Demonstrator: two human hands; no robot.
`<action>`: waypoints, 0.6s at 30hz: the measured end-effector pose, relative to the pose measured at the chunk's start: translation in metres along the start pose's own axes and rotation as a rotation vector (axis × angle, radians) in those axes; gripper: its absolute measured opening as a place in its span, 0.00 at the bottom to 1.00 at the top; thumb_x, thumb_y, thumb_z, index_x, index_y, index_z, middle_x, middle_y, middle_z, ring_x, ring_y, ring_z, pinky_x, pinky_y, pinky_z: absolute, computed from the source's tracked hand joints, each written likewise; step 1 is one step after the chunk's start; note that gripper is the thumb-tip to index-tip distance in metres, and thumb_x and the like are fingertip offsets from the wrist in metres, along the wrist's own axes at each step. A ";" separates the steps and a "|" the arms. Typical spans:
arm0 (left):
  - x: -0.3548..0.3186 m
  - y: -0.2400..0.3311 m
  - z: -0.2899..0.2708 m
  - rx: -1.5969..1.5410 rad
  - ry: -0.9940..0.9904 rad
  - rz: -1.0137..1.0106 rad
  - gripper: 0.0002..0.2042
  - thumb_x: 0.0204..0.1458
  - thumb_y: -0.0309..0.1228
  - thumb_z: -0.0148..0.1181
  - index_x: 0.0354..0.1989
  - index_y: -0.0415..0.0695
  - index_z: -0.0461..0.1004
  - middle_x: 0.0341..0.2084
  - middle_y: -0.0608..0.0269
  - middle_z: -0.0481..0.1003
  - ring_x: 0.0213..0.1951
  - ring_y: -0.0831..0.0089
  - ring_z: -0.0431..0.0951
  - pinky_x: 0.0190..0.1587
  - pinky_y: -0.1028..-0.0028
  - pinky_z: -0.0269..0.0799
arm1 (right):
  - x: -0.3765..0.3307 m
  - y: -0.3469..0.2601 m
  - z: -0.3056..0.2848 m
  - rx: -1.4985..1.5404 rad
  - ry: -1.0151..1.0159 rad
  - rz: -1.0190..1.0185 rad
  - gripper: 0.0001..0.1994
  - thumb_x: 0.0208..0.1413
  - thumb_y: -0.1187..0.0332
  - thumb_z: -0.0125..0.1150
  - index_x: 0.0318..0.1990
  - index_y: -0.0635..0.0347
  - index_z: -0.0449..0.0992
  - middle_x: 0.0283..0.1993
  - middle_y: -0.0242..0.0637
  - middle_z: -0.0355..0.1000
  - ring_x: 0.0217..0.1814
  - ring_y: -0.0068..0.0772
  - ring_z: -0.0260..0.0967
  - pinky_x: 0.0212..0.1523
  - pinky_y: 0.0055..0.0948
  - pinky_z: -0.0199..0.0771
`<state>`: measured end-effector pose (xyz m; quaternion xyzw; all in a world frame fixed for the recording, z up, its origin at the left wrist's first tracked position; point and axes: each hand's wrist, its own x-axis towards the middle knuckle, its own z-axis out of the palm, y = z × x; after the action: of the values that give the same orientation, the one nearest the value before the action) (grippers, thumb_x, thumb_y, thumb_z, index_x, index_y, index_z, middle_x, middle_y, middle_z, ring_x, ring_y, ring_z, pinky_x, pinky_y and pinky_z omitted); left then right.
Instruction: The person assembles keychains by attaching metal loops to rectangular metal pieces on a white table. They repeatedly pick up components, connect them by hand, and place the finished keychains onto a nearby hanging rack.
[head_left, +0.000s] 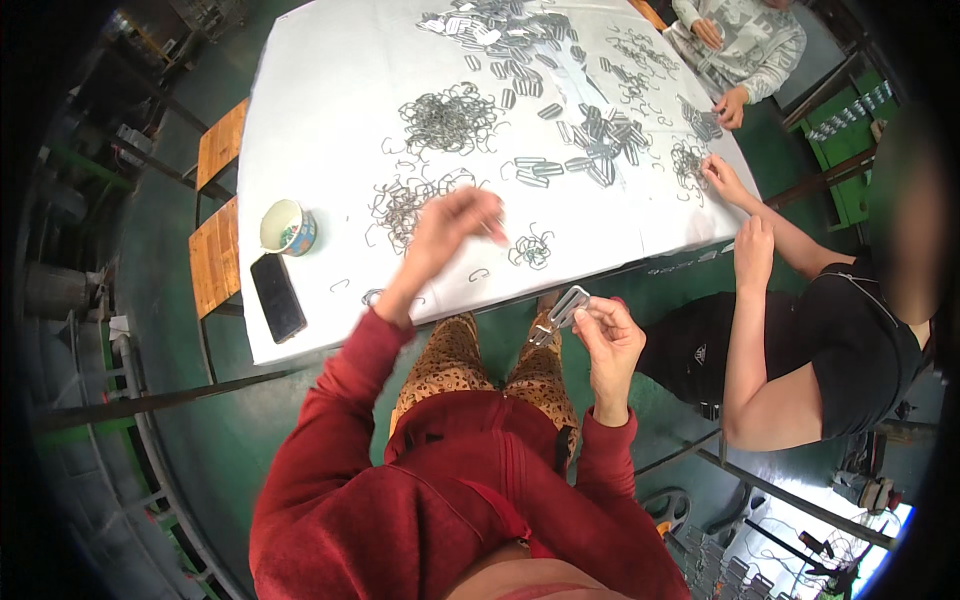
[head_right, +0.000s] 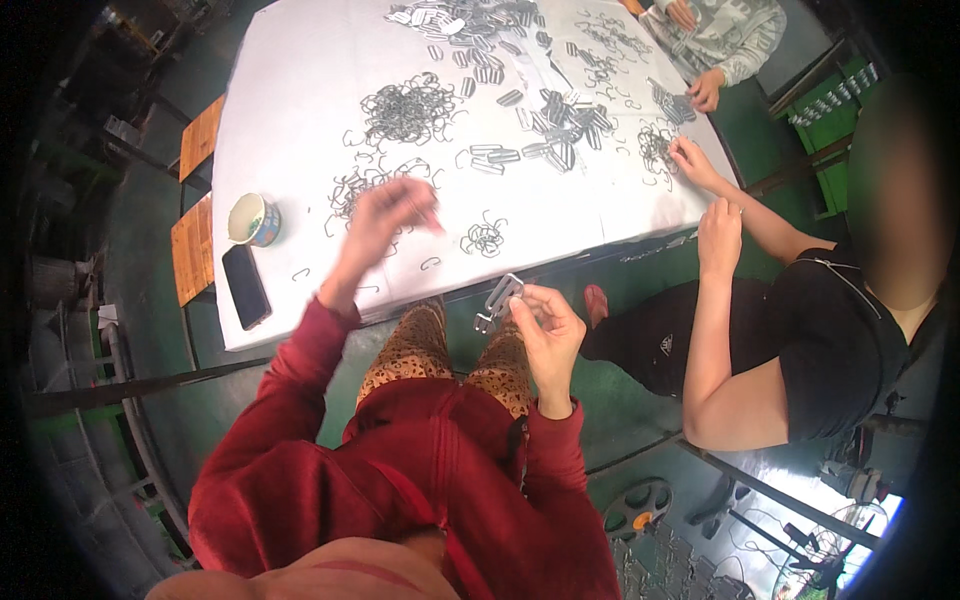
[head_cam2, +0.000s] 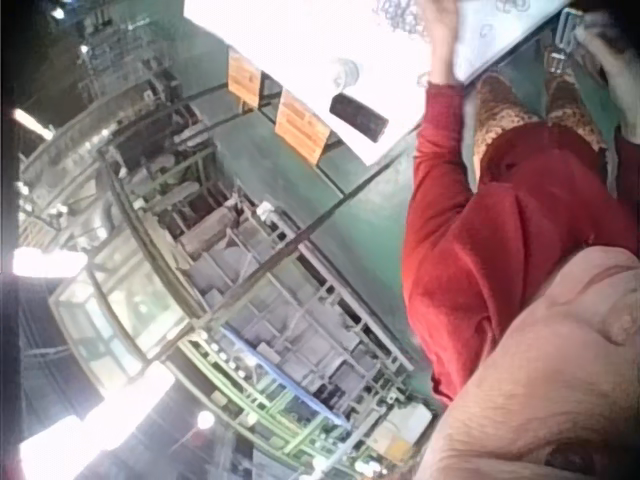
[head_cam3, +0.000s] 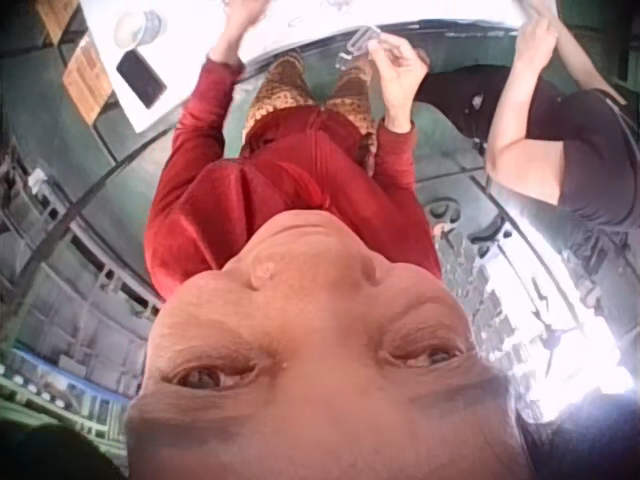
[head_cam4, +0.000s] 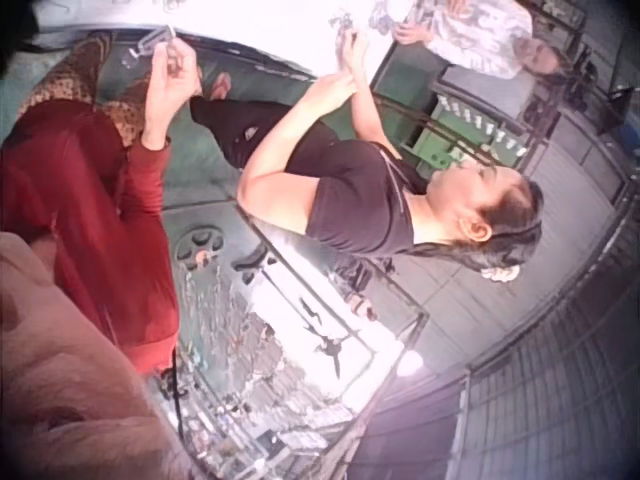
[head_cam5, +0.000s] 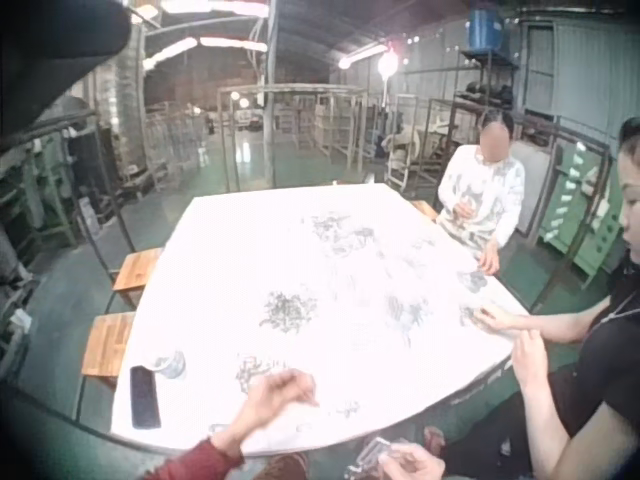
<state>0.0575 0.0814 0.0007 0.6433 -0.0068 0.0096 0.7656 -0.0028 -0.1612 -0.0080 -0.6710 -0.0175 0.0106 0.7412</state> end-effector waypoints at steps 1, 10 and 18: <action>-0.018 0.006 0.019 -0.128 -0.127 -0.005 0.09 0.54 0.28 0.54 0.36 0.33 0.71 0.29 0.57 0.75 0.29 0.70 0.77 0.39 0.71 0.75 | -0.001 0.004 0.002 -0.001 0.010 -0.013 0.07 0.49 0.81 0.59 0.37 0.67 0.73 0.30 0.32 0.73 0.27 0.14 0.67 0.27 0.13 0.66; -0.064 -0.005 0.080 0.300 -0.129 0.294 0.04 0.52 0.25 0.56 0.34 0.38 0.71 0.42 0.59 0.68 0.37 0.76 0.71 0.41 0.77 0.68 | -0.012 -0.002 0.014 -0.083 0.099 -0.103 0.11 0.48 0.82 0.59 0.41 0.67 0.73 0.36 0.36 0.74 0.35 0.19 0.69 0.35 0.18 0.70; -0.064 -0.011 0.074 0.086 -0.182 0.096 0.06 0.55 0.26 0.52 0.37 0.37 0.69 0.32 0.61 0.75 0.34 0.78 0.72 0.39 0.77 0.69 | -0.005 -0.006 0.006 -0.241 -0.011 -0.157 0.21 0.45 0.82 0.61 0.50 0.66 0.70 0.32 0.36 0.76 0.33 0.19 0.71 0.36 0.18 0.70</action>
<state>-0.0063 0.0062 0.0012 0.6727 -0.1066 -0.0122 0.7321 -0.0085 -0.1560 -0.0010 -0.7515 -0.0752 -0.0461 0.6538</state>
